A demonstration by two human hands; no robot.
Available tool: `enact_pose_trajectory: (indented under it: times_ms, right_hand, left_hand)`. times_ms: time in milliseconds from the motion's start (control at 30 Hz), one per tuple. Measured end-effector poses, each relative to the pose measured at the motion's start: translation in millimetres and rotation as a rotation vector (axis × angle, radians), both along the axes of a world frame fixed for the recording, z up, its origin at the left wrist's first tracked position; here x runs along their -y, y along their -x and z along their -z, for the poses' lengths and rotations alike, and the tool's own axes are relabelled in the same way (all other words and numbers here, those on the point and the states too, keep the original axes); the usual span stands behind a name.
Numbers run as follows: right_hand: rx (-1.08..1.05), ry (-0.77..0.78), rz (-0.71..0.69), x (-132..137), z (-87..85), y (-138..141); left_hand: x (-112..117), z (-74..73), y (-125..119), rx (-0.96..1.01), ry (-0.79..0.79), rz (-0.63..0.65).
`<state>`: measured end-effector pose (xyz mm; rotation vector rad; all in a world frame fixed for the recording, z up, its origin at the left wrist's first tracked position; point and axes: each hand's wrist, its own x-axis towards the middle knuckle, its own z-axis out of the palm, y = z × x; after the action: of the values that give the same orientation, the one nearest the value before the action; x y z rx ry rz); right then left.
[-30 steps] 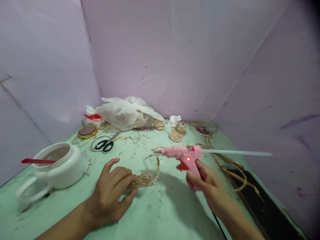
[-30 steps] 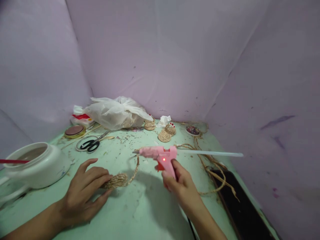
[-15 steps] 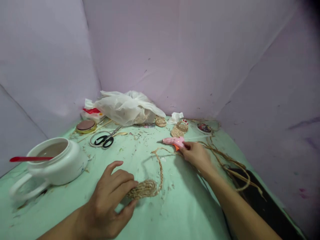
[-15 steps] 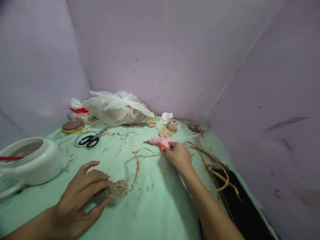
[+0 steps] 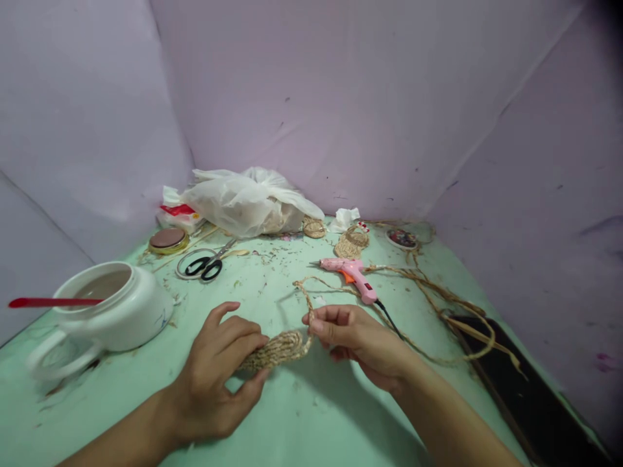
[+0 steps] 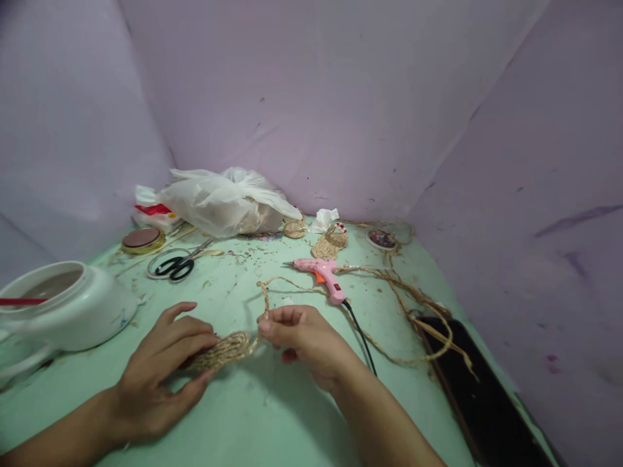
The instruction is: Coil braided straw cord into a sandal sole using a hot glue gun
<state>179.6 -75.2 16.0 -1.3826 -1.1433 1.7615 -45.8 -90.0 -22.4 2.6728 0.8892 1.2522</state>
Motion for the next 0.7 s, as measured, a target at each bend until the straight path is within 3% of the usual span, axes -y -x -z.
enact_pose_trajectory:
  times_ms: [167,533,700]
  right_hand:
    - [0.051,-0.206,-0.005,3,20.6,2]
    - [0.173,-0.320,-0.148,8,44.9,-7]
    - [0.398,-0.377,-0.078,7,52.8,-8]
  left_hand:
    - [-4,-0.4,3,-0.116,0.149,0.083]
    - [-10,3.3,4,-0.283,0.311,0.120]
    - [-10,-0.1,4,-0.318,0.352,0.114]
